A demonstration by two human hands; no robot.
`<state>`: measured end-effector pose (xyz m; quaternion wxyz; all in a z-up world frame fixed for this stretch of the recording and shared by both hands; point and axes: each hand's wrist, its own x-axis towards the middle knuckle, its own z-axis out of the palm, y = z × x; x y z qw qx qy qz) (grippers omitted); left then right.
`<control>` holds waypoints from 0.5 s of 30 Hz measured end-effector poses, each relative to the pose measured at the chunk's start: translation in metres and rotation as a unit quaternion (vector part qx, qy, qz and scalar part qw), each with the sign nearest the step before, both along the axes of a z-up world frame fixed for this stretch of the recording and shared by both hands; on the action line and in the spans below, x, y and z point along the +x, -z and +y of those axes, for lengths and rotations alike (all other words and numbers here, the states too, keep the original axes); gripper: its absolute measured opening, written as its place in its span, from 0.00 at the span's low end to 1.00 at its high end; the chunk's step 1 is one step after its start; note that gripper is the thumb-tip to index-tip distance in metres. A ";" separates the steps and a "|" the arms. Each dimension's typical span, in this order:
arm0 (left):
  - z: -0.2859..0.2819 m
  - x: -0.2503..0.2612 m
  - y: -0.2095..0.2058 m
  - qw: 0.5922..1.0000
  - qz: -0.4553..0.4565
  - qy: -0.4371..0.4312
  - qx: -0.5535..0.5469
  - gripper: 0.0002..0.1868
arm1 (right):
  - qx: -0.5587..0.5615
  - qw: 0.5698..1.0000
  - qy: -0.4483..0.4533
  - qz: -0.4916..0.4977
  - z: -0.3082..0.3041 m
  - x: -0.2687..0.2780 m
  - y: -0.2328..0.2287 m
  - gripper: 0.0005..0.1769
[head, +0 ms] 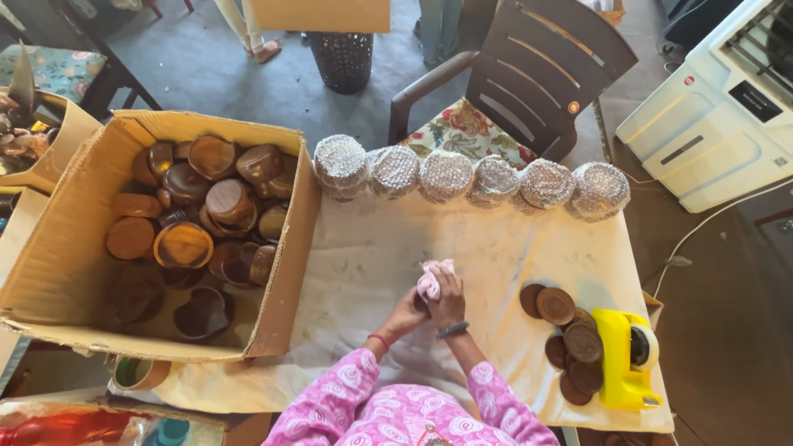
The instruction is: Wrapping earthenware pots in bubble wrap and cleaning them with a cloth.
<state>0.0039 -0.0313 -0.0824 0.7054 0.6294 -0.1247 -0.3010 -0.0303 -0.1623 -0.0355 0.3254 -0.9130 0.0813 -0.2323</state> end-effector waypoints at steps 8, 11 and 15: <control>-0.026 0.002 0.023 0.992 -0.095 0.055 0.056 0.10 | 0.160 0.986 0.051 -0.015 -0.022 -0.024 -0.005 0.24; -0.027 0.005 -0.006 0.962 -0.229 0.041 0.141 0.11 | 0.286 0.950 0.095 -0.084 -0.033 -0.024 -0.015 0.16; -0.033 0.005 0.040 0.888 -0.364 0.096 0.265 0.08 | 0.107 0.990 0.088 -0.012 -0.029 -0.022 -0.009 0.26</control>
